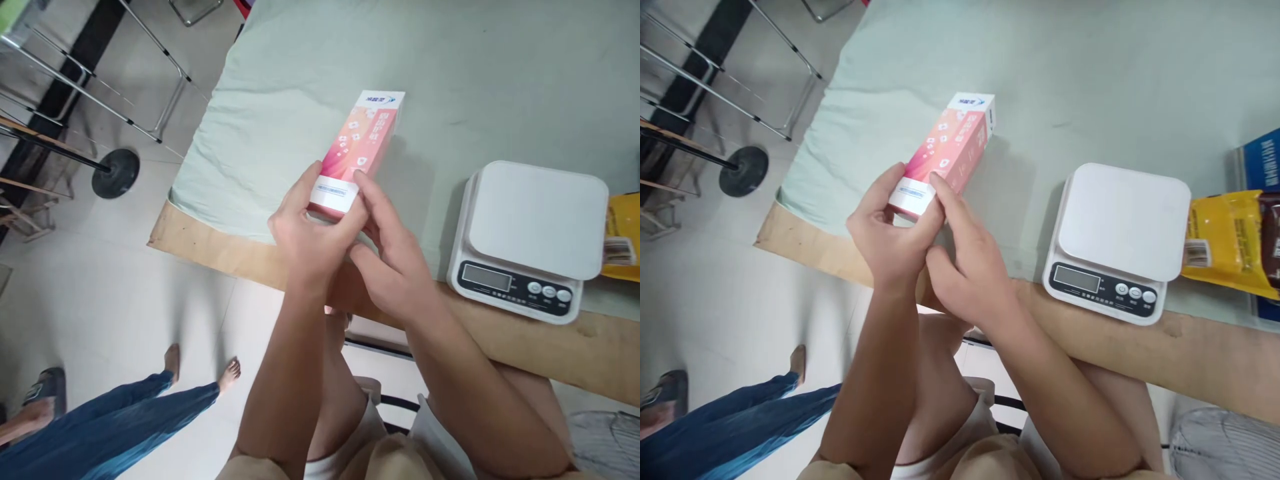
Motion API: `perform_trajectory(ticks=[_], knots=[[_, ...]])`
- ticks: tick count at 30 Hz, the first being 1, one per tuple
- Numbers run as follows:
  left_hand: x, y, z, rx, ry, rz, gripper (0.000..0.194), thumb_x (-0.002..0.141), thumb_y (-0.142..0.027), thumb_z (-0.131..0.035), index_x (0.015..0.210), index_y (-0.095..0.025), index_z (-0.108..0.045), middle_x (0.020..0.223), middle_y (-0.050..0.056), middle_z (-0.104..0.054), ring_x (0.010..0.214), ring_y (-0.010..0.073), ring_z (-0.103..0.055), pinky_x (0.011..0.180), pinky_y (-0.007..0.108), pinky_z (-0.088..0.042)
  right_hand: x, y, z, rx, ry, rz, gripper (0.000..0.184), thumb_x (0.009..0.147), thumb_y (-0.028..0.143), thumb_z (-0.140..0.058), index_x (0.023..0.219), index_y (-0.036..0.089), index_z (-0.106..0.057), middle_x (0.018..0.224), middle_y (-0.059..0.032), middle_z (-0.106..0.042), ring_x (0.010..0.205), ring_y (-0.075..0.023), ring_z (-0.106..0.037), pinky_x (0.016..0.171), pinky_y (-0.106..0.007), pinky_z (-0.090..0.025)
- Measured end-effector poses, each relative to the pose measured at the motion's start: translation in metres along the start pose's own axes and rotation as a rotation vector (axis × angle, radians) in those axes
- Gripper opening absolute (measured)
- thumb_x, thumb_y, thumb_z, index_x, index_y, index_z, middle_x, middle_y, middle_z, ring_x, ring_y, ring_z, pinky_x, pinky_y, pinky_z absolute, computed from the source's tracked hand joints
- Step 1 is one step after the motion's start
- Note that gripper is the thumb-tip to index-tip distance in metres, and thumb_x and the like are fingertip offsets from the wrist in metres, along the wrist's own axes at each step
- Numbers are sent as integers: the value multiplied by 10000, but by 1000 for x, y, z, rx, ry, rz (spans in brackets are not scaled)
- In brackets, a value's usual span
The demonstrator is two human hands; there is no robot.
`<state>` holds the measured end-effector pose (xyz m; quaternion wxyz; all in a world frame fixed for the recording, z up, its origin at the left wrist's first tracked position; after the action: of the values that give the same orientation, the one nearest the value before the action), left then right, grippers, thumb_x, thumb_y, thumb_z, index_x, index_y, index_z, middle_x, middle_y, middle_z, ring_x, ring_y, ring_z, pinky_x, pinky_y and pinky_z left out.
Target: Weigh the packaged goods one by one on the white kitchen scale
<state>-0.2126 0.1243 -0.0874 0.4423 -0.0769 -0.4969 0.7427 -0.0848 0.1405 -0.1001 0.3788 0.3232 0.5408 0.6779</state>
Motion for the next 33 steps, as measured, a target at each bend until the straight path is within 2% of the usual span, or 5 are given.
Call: perform_trajectory(ticks=[6,16,19,25,33], knots=[[-19,-27,1,-103,-59,-58,509,841,-411,-760,1307,-262,-621,1323,76,-722,1293,323,-679,1045,512,-620,-11,18,24,89,-85,150,621,848,131,-485,1440,318,-497,1548,-21,-566,1446,-218,-556,1223,-446,-517],[-73,-115,-50,-379,106,-494,435,1024,-625,-475,1165,-268,-680,1287,94,-732,1299,253,-687,1169,467,-549,-61,19,135,-19,-504,69,74,944,345,-511,936,300,-453,904,4,-607,692,-154,-596,635,-315,-566],[-85,-124,-76,-468,195,-508,552,1057,-636,-303,1094,-267,-712,1272,91,-741,1220,247,-713,1025,438,-619,-74,-4,169,-5,-526,-6,138,884,265,-485,1015,302,-462,931,18,-630,747,-154,-645,658,-304,-577],[-90,-124,-121,-371,252,-356,209,975,-356,-514,1050,-219,-653,930,56,-789,854,185,-765,777,331,-629,-96,-39,211,-31,-460,-152,483,927,259,-485,1410,263,-489,1147,-64,-785,999,-224,-776,851,-390,-647],[-87,-124,-136,-174,282,-246,106,912,-284,-534,886,-232,-623,719,-15,-713,659,140,-689,679,281,-563,-113,-15,241,-480,-493,-228,331,952,346,-581,1201,256,-780,1095,-86,-825,976,-325,-783,914,-519,-620]])
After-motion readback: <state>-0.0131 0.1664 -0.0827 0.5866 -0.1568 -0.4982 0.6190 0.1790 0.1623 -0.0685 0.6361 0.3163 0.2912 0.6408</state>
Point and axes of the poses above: each hand's wrist, its own x-axis towards the middle knuckle, its own z-axis out of the back of the hand, y = z × x, the point moved 9 cm from there along x, towards the middle knuckle
